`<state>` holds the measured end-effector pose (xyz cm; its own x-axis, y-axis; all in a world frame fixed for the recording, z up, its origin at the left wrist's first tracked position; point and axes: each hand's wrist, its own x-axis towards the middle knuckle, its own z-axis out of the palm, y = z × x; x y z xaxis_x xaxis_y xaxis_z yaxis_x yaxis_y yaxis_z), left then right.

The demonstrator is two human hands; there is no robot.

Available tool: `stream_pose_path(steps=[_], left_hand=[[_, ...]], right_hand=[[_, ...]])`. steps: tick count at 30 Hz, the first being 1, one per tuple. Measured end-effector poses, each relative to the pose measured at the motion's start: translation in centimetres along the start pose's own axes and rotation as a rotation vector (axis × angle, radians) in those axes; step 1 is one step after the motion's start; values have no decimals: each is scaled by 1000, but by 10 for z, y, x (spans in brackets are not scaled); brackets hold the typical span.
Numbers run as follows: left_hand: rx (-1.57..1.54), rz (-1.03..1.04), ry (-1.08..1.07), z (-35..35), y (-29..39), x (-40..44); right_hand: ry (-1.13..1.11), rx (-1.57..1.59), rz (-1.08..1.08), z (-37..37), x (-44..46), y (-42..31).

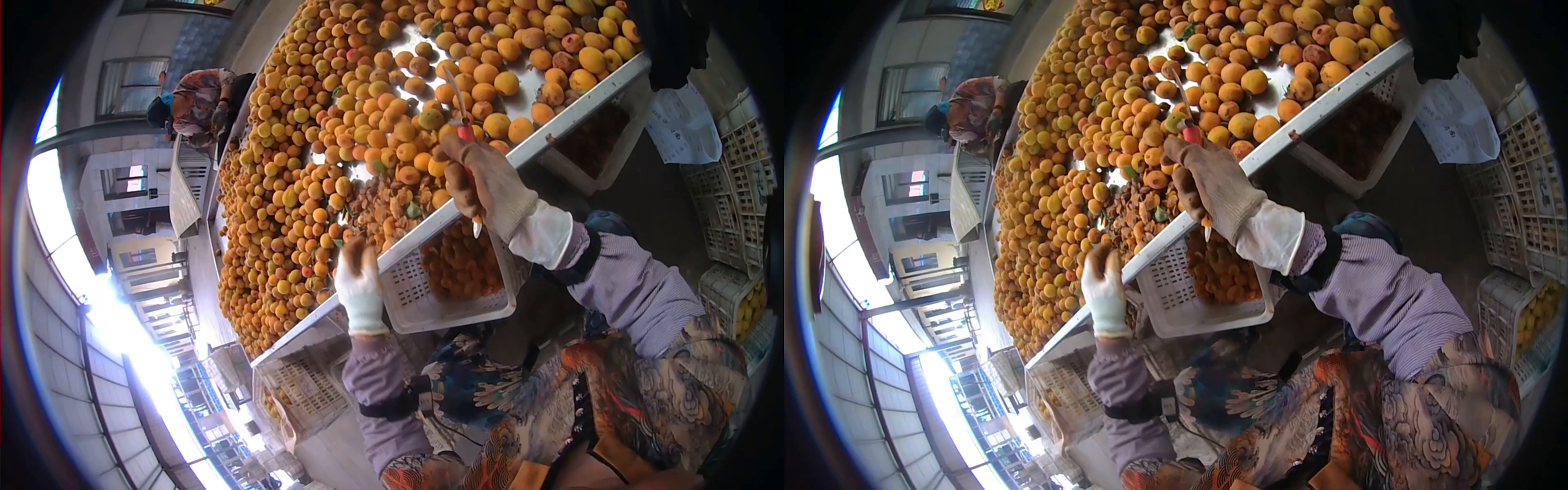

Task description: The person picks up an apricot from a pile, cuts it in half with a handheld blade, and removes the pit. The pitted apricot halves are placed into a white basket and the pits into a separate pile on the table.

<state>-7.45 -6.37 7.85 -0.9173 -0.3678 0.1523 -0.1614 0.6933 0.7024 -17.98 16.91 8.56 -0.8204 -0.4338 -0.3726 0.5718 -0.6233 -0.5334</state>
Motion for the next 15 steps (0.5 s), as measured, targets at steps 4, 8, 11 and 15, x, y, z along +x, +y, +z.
stream_pose_path(steps=[4, 8, 11, 15], left_hand=[[50, 89, 57, 14, -5, 73], [129, 59, 42, 35, -13, 126], [77, 44, -11, 64, -10, 153], [400, 292, -29, 106, 28, 174]], right_hand=[[-51, 101, 56, -8, -1, -2], [-96, 38, 76, -5, -8, -12], [-123, -1, 78, -6, -10, -16], [-121, -73, 55, -7, -9, -15]])
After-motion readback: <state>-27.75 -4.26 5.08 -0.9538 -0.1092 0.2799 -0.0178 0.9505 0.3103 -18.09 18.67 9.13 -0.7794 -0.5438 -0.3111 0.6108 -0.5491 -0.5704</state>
